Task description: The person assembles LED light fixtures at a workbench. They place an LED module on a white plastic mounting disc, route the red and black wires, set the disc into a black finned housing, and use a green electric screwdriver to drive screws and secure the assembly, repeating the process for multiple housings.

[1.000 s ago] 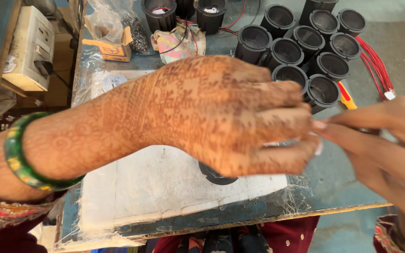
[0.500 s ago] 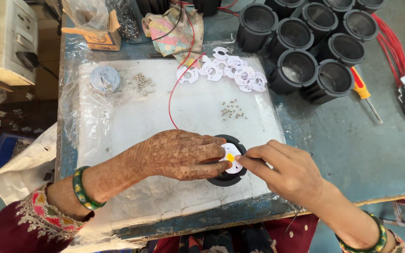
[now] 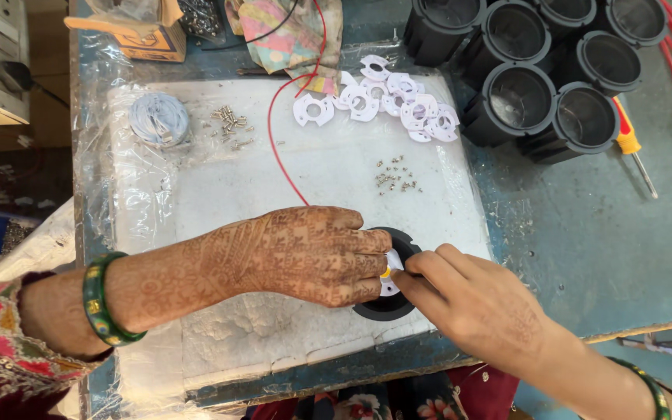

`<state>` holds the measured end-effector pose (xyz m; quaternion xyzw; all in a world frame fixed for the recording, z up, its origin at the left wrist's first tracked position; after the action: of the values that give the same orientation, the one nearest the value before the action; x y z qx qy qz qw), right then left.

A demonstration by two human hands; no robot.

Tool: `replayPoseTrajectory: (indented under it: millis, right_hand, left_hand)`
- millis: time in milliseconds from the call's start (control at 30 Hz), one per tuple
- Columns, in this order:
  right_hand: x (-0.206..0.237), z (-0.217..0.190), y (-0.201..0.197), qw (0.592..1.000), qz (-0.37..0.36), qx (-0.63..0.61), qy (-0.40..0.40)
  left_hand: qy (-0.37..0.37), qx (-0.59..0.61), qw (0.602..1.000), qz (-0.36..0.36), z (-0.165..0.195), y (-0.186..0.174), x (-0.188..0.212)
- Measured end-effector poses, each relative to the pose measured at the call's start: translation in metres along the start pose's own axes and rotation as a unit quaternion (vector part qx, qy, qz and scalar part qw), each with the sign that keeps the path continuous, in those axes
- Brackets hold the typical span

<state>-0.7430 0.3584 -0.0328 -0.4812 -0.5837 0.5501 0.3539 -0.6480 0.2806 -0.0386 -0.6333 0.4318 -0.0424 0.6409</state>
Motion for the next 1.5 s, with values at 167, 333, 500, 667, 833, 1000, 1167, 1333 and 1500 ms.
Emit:
replayPoseTrajectory:
  millis: [167, 333, 500, 667, 833, 1000, 1167, 1333, 1500]
  right_hand:
    - [-0.011, -0.005, 0.011, 0.999, -0.047, 0.006, 0.023]
    - [-0.015, -0.011, 0.022, 0.996, -0.078, -0.002, 0.048]
    - [-0.021, -0.016, 0.032, 0.990, -0.117, -0.015, 0.080]
    - [-0.029, -0.017, 0.035, 0.985, -0.142, -0.028, 0.091]
    - [-0.033, -0.016, 0.040, 0.977, -0.184, -0.024, 0.102]
    - [-0.032, -0.018, 0.037, 0.978, -0.187, -0.043, 0.081]
    - [-0.033, -0.017, 0.026, 0.984, -0.134, -0.088, 0.075]
    - [-0.026, -0.013, 0.020, 0.983, -0.117, -0.102, 0.095]
    - [0.020, 0.015, -0.031, 0.958, 0.075, -0.149, 0.233]
  left_hand:
    - [0.005, 0.027, 1.000, -0.001, -0.001, 0.003, 0.006]
    - [0.010, 0.027, 0.999, -0.029, 0.005, 0.017, 0.009]
    - [0.003, 0.054, 0.996, -0.068, 0.007, 0.027, 0.009]
    - [0.001, 0.065, 0.994, -0.089, 0.009, 0.028, 0.008]
    - [-0.008, 0.077, 0.991, -0.105, 0.008, 0.030, 0.009]
    - [-0.021, 0.094, 0.988, -0.120, 0.006, 0.032, 0.009]
    - [-0.046, 0.101, 0.982, -0.151, 0.004, 0.033, 0.006]
    - [-0.047, 0.055, 0.983, -0.169, 0.008, 0.021, 0.005]
    - [-0.053, 0.025, 0.990, -0.129, 0.005, 0.001, 0.004]
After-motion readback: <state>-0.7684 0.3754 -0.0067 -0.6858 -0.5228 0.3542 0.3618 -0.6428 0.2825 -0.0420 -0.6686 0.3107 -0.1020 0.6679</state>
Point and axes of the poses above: each hand's wrist, its own x-axis away from the middle knuckle, its own y-axis out of the palm, z = x × y, the point moved 8 cm from there along -x, towards the middle knuckle, and after that the axes turned 8 degrees about y, right-handed, at the moved point
